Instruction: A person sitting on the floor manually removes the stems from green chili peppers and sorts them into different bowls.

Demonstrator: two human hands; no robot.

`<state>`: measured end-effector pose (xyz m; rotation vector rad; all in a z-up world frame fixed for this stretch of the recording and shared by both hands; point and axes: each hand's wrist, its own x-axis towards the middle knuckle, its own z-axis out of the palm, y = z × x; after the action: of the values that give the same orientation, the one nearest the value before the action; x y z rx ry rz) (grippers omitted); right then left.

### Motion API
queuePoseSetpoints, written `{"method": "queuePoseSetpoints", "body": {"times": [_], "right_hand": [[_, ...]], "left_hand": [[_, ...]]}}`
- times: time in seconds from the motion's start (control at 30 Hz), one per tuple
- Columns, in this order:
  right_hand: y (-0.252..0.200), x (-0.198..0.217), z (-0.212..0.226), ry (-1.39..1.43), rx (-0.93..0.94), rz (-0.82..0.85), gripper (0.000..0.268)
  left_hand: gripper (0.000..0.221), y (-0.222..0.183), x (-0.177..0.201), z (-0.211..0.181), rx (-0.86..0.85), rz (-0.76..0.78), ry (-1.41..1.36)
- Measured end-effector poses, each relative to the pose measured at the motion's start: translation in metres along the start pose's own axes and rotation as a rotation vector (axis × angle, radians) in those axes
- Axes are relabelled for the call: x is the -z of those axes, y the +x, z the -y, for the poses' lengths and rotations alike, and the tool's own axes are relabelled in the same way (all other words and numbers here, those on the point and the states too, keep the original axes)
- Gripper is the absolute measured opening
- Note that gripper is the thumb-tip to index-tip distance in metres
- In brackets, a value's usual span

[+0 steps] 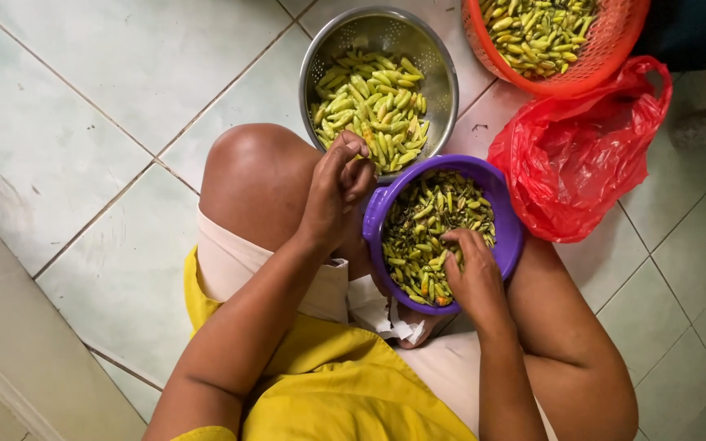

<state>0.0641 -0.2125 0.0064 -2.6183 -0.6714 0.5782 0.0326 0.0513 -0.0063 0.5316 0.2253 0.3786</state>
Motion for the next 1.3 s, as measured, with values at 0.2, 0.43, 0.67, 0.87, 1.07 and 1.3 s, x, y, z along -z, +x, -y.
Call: {"method": "queuePoseSetpoints", "body": {"times": [0.2,0.43,0.67,0.87,1.07,1.3], "right_hand": [[-0.02,-0.027,-0.031,-0.043,0.032,-0.072,0.023],[-0.03,-0.023,-0.023,-0.039,0.134,-0.176,0.017],[-0.032,-0.023,-0.041,-0.078,0.206,-0.194,0.012],[-0.033,0.016,0.008,0.256,0.144,-0.31,0.011],[-0.018,0.01,0.034,0.469,0.106,-0.371,0.01],[-0.012,-0.001,0.043,0.624,0.137,-0.394,0.011]], "left_hand": [[0.011,-0.006,-0.008,0.007,0.024,-0.025,0.074],[0.015,-0.014,-0.003,0.024,0.041,-0.041,0.109],[0.014,-0.015,0.008,0.048,0.094,0.003,0.177],[0.016,-0.029,0.001,0.061,0.213,0.222,0.35],[0.017,-0.039,-0.012,0.058,0.3,0.415,0.346],[0.012,-0.037,-0.001,0.079,0.329,0.497,0.306]]}}
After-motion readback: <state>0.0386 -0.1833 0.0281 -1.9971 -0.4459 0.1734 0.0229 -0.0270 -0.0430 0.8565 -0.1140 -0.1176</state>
